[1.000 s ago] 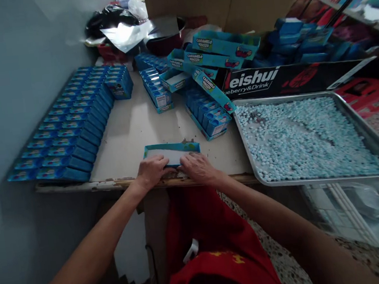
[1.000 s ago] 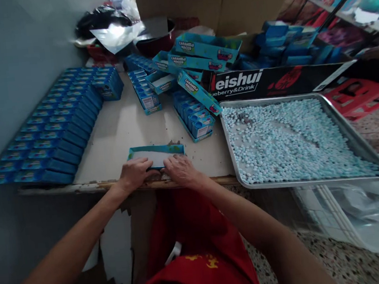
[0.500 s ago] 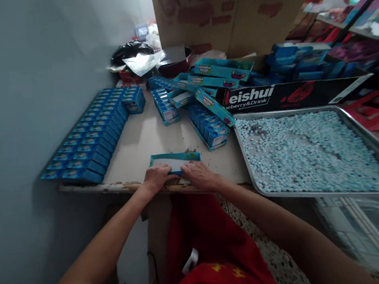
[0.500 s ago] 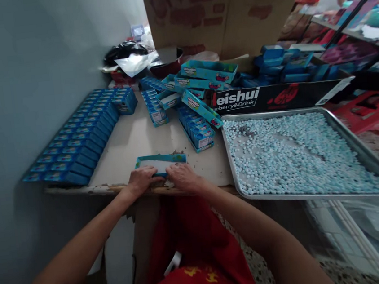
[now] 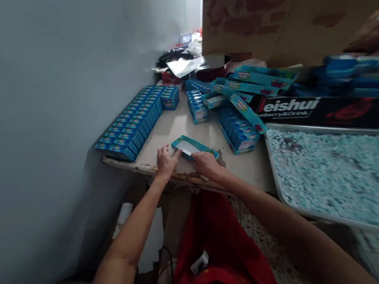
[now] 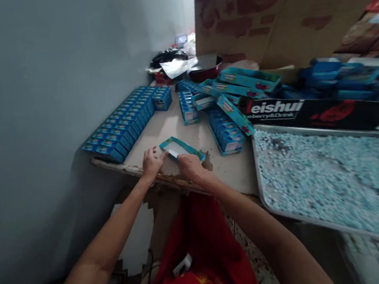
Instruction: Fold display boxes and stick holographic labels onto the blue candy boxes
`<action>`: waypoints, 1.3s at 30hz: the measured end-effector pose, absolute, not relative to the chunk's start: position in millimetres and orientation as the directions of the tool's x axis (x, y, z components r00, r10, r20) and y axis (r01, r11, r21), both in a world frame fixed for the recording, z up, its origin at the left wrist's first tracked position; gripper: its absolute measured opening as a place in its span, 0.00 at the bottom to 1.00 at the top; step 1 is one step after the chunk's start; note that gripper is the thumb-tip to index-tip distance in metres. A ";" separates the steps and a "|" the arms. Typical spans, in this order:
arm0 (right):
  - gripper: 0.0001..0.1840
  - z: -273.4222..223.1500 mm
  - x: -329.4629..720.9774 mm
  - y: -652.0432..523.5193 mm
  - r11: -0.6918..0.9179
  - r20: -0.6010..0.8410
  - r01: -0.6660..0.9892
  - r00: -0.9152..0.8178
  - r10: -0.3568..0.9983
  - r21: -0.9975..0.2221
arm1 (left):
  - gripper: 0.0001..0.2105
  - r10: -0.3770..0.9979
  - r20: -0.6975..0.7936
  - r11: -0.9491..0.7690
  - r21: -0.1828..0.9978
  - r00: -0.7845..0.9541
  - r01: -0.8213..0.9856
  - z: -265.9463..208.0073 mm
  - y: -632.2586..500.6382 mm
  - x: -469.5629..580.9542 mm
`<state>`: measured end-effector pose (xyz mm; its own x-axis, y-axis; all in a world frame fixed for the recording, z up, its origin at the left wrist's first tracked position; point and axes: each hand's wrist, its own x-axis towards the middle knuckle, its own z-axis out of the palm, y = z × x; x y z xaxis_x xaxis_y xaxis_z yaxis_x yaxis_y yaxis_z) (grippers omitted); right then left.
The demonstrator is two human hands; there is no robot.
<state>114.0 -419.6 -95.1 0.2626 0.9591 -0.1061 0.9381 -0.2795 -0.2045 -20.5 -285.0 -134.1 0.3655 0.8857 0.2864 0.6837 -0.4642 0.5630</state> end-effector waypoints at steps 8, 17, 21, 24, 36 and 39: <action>0.21 -117.4 127.1 -249.0 -0.376 -0.164 0.828 0.339 0.927 -0.416 | 0.14 0.871 0.068 -0.387 0.707 0.487 0.592 -149.1 -178.5 37.3; 0.24 -107.1 97.6 -268.8 -0.011 0.193 0.716 0.203 0.960 -0.698 | 0.15 0.844 0.467 -0.459 0.377 0.264 0.805 -83.3 -184.0 -121.9; 0.35 -86.8 28.4 -241.7 0.076 0.149 0.569 0.083 0.985 -0.819 | 0.15 0.878 0.283 -0.469 0.335 0.387 0.817 -61.8 -128.1 -170.2; 0.52 -86.6 -15.1 -217.1 0.027 0.123 0.595 0.123 0.985 -0.804 | 0.15 0.840 0.195 -0.542 0.367 0.507 0.756 -68.8 -110.4 -184.0; 0.46 -66.3 -98.1 -174.0 -0.296 -0.095 0.865 0.283 0.955 -0.406 | 0.15 0.812 0.312 -0.571 0.602 0.494 0.559 -79.0 -101.6 -205.9; 0.52 -56.8 -85.3 -174.1 -0.250 -0.124 0.877 0.218 0.968 -0.410 | 0.14 0.928 0.335 -0.359 0.691 0.163 0.628 -72.4 -130.3 -212.5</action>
